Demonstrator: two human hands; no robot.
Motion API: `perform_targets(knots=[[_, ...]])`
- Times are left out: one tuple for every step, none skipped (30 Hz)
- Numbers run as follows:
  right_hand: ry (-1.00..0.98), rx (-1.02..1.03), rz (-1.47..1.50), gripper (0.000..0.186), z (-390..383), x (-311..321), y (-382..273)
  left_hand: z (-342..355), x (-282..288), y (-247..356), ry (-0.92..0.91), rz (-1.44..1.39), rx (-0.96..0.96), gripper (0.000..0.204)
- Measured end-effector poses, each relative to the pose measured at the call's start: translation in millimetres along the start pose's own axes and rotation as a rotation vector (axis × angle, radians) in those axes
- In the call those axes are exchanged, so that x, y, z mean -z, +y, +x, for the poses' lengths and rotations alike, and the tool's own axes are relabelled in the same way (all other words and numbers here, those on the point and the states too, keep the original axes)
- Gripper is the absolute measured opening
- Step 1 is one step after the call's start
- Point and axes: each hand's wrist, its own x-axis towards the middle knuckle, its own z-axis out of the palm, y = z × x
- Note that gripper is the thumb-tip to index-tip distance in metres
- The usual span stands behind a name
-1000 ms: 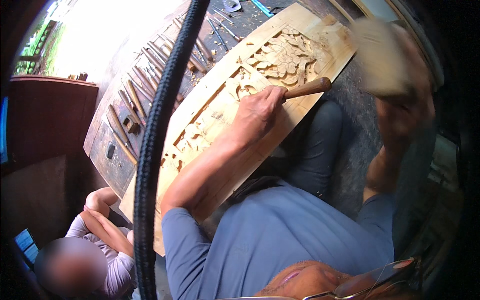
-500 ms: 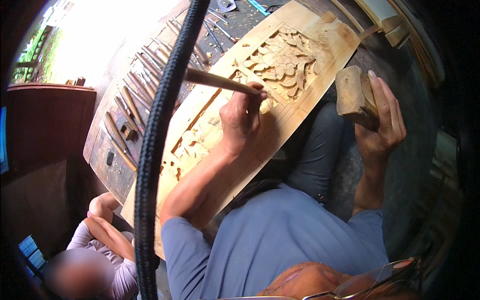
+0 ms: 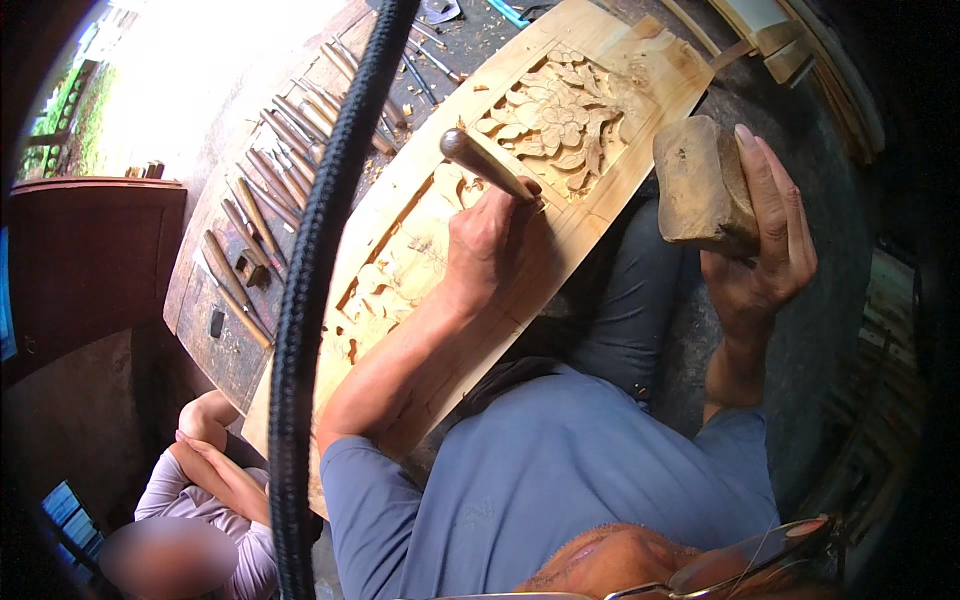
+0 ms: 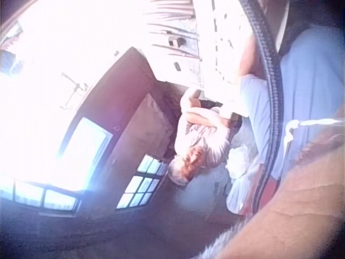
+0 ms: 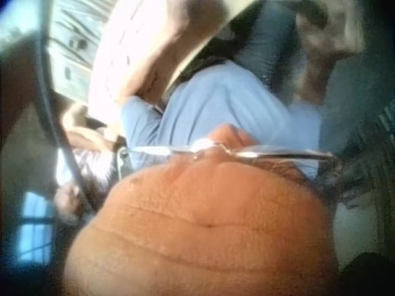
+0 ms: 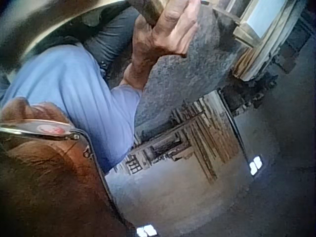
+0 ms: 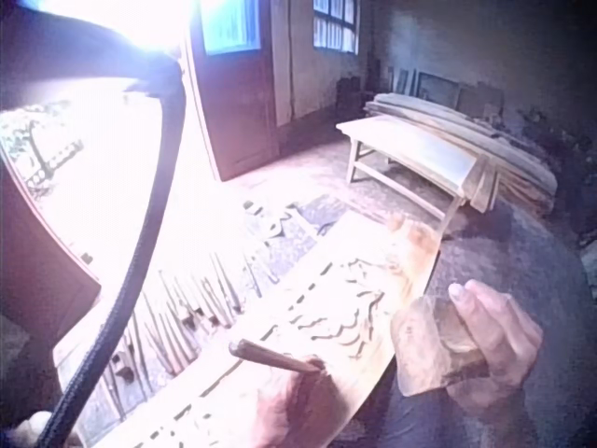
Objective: The person carves a floral design into a wooden panel using a chisel and mallet. They repeatedly position the chisel and strike it with the mallet to remove wood shavings, occasionally switching tools and clearing debris from the surface.
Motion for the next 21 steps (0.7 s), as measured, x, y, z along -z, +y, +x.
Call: perform_targets(knots=[[-0.007,0.008,0.008,0.053,2.7,2.7,-0.8,0.4,-2.3,0.4,0.017,0.002,-0.015,0.023],[0.001,0.015,0.005,0.053,4.9,3.1,-1.9,1.3,-3.5,1.6,0.032,0.006,-0.032,0.023],[0.01,0.021,0.003,0.052,6.7,3.8,-2.9,2.0,-3.2,3.5,0.019,-0.006,-0.03,0.024],[0.032,0.027,-0.008,0.052,9.4,1.9,-4.2,3.3,-2.3,6.3,0.006,-0.018,-0.028,0.024],[0.035,0.039,-0.019,0.052,12.6,3.8,-5.9,4.3,-2.1,8.4,-0.006,-0.035,-0.025,0.024],[0.038,0.051,-0.03,0.052,15.6,5.4,-7.5,3.4,-3.9,7.9,-0.03,0.009,-0.054,0.025],[0.026,0.068,-0.038,0.052,19.4,10.7,-9.9,1.6,-6.7,5.8,-0.055,0.052,-0.083,0.027],[0.042,0.096,-0.037,0.052,20.4,11.4,-8.9,0.4,-7.1,4.4,-0.074,0.079,-0.106,0.027],[0.059,0.124,-0.038,0.053,22.0,12.0,-7.8,-0.1,-7.3,3.0,-0.092,0.105,-0.13,0.027],[0.103,0.162,-0.034,0.053,21.9,8.2,0.6,-0.3,-6.8,2.2,-0.108,0.112,-0.149,0.026],[0.155,0.183,0.0,0.054,23.3,2.7,5.6,0.9,-4.5,1.1,-0.14,0.136,-0.161,0.024],[0.208,0.206,0.031,0.055,25.4,-2.2,10.2,2.5,-1.8,0.5,-0.172,0.16,-0.174,0.022],[0.266,0.213,0.084,0.056,29.1,-6.8,12.4,2.8,0.1,2.8,-0.188,0.197,-0.191,0.021],[0.254,0.217,0.087,0.058,31.9,-4.0,10.5,5.6,0.9,6.7,-0.205,0.217,-0.212,0.02],[0.242,0.219,0.091,0.06,34.2,-1.6,8.5,6.0,0.3,8.7,-0.208,0.224,-0.229,0.02],[0.171,0.217,0.06,0.062,32.3,7.3,1.7,6.7,-0.1,11.1,-0.21,0.23,-0.247,0.019],[0.105,0.212,0.035,0.065,29.5,16.1,-6.0,5.8,-0.5,12.8,-0.198,0.23,-0.261,0.019],[0.053,0.229,0.004,0.063,32.6,20.4,-9.0,5.3,-0.4,12.9,-0.191,0.236,-0.268,0.018],[0.002,0.248,-0.024,0.062,36.2,23.7,-12.0,4.9,-0.3,12.3,-0.185,0.243,-0.274,0.018],[-0.047,0.271,-0.05,0.06,40.4,26.7,-15.4,3.4,0.0,10.5,-0.181,0.257,-0.27,0.018],[-0.112,0.286,-0.184,0.059,40.0,25.6,-15.1,2.7,0.2,9.6,-0.177,0.27,-0.267,0.019]])
